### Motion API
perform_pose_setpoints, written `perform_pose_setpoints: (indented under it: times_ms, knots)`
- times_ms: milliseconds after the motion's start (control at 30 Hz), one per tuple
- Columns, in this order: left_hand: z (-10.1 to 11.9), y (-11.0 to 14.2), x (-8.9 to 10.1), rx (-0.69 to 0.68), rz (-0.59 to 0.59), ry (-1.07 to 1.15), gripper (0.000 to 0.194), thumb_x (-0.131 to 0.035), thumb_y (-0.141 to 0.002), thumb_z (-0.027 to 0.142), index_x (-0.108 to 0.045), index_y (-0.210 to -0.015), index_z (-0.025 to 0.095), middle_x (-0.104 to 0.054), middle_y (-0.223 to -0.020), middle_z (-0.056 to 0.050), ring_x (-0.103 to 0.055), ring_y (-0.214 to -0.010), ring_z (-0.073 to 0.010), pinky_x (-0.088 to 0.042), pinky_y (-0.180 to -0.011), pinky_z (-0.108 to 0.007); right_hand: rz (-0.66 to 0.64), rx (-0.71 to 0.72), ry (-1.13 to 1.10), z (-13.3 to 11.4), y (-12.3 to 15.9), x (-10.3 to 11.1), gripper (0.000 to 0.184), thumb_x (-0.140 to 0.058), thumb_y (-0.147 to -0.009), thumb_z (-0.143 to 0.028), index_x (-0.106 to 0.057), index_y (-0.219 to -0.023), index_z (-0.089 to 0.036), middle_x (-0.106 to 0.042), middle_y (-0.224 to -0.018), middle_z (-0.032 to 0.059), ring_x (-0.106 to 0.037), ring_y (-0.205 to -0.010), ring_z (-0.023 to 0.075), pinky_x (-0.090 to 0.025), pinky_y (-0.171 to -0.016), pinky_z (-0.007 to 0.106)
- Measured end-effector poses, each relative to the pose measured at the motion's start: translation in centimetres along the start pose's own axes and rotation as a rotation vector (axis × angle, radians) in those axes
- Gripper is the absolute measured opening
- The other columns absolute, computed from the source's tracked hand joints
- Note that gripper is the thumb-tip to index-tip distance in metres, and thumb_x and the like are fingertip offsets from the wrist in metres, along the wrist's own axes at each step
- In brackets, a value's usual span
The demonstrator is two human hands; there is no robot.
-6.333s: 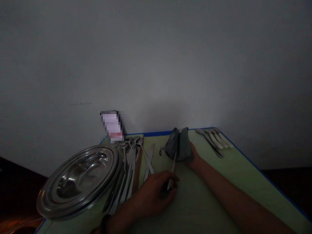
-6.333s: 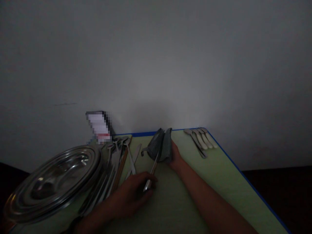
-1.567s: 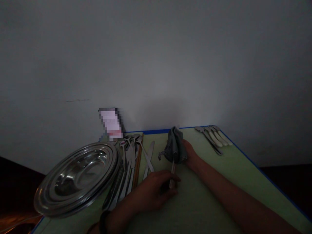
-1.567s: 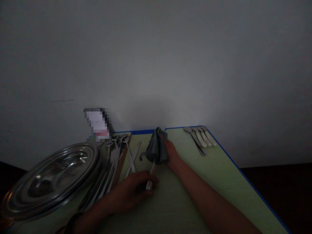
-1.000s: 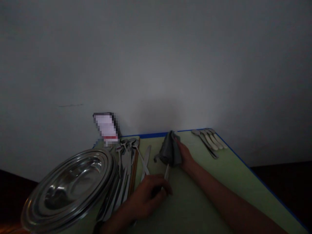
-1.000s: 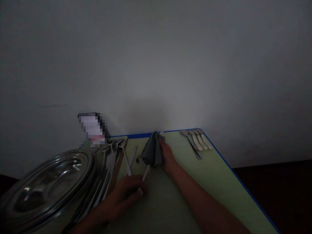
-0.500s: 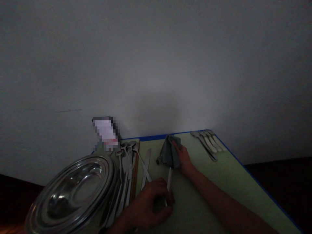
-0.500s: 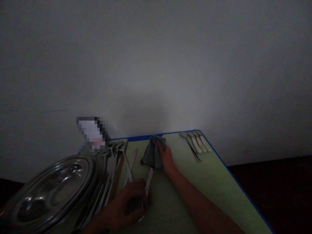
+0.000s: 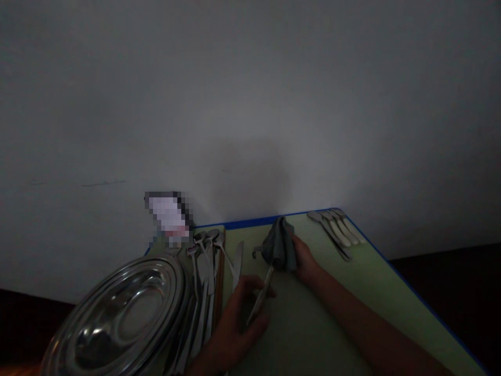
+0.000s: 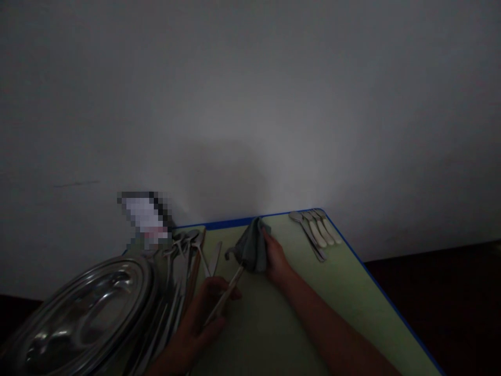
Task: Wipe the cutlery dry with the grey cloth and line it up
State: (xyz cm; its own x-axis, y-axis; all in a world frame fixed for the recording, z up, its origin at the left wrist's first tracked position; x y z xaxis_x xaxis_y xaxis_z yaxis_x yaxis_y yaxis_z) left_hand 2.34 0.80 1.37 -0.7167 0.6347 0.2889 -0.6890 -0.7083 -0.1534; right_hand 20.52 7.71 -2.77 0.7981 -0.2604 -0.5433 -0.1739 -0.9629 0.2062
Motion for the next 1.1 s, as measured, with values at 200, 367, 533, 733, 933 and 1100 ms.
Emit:
perform_pose_setpoints:
  times_ms: [200,367,533,733,933,1100]
  knots:
    - [0.1,-0.4,-0.3,0.03,0.089,-0.05,0.029,-0.049,-0.083,0.022,-0.033,-0.107,0.024,-0.057,-0.1,-0.005,-0.055,-0.095,-0.0171,-0.041,-0.082,-0.03,0.033,-0.065,-0.054,-0.3,0.3,-0.2,0.028,-0.063,-0.068,-0.044,-0.062,-0.08,-0.019,-0.069,-0.07,0.0028,-0.065,-0.072,0.0204,-0.051,-0.07,0.034]
    - [-0.6,-1.0,-0.2,0.222,0.317,-0.127,0.018,-0.048,-0.083,0.026,-0.035,-0.094,0.023,-0.064,-0.076,0.001,-0.06,-0.068,-0.014,-0.045,-0.062,-0.025,-0.007,-0.06,-0.018,-0.3,1.1,-0.8,0.027,-0.068,-0.066,-0.037,-0.062,-0.083,-0.017,-0.069,-0.068,0.0025,-0.065,-0.068,0.0199,-0.051,-0.067,0.033]
    - [-0.5,-1.4,0.2,0.297,0.375,-0.167,0.017,-0.046,-0.083,0.031,-0.042,-0.096,0.02,-0.063,-0.064,0.002,-0.061,-0.061,-0.0158,-0.046,-0.059,-0.026,-0.083,-0.058,0.011,0.0,1.0,-0.9,0.028,-0.068,-0.067,-0.039,-0.063,-0.084,-0.017,-0.069,-0.073,0.0027,-0.065,-0.071,0.0188,-0.05,-0.068,0.03]
    - [-0.2,-1.2,-0.1,0.266,0.188,-0.39,0.026,-0.036,-0.089,0.034,-0.055,-0.084,0.017,-0.061,-0.065,-0.002,-0.059,-0.061,-0.0168,-0.045,-0.057,-0.025,-0.107,-0.063,0.045,0.0,1.2,-0.9,0.026,-0.068,-0.067,-0.038,-0.066,-0.08,-0.015,-0.069,-0.068,0.0022,-0.064,-0.067,0.018,-0.049,-0.064,0.028]
    - [-0.5,-0.4,-1.1,0.094,-0.011,-0.732,0.023,-0.035,-0.088,0.029,-0.053,-0.091,0.015,-0.062,-0.084,-0.011,-0.059,-0.08,-0.0234,-0.048,-0.073,-0.037,0.049,-0.022,-0.056,-0.2,0.1,0.1,0.031,-0.057,-0.073,-0.05,-0.062,-0.079,-0.02,-0.068,-0.069,0.0011,-0.064,-0.069,0.0179,-0.05,-0.067,0.031]
    - [-0.2,-0.2,-1.7,-0.005,-0.135,-0.85,0.019,-0.043,-0.083,0.027,-0.054,-0.091,0.014,-0.062,-0.085,-0.012,-0.059,-0.083,-0.0247,-0.049,-0.077,-0.041,0.132,0.072,-0.036,-0.1,-0.7,0.8,0.036,-0.053,-0.072,-0.056,-0.06,-0.077,-0.021,-0.067,-0.071,0.0003,-0.062,-0.068,0.0168,-0.049,-0.066,0.029]
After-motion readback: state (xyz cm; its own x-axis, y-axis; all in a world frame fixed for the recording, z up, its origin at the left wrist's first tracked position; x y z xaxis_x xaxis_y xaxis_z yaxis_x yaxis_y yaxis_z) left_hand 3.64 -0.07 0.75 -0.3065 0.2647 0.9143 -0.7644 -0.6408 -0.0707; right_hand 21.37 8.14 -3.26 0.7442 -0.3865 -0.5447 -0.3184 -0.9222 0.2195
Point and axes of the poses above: each hand's wrist, its own y-axis away from the middle knuckle, its own x-axis out of the back of the hand, z = x × y, the point moved 3 cm from there along -y, towards the middle knuckle
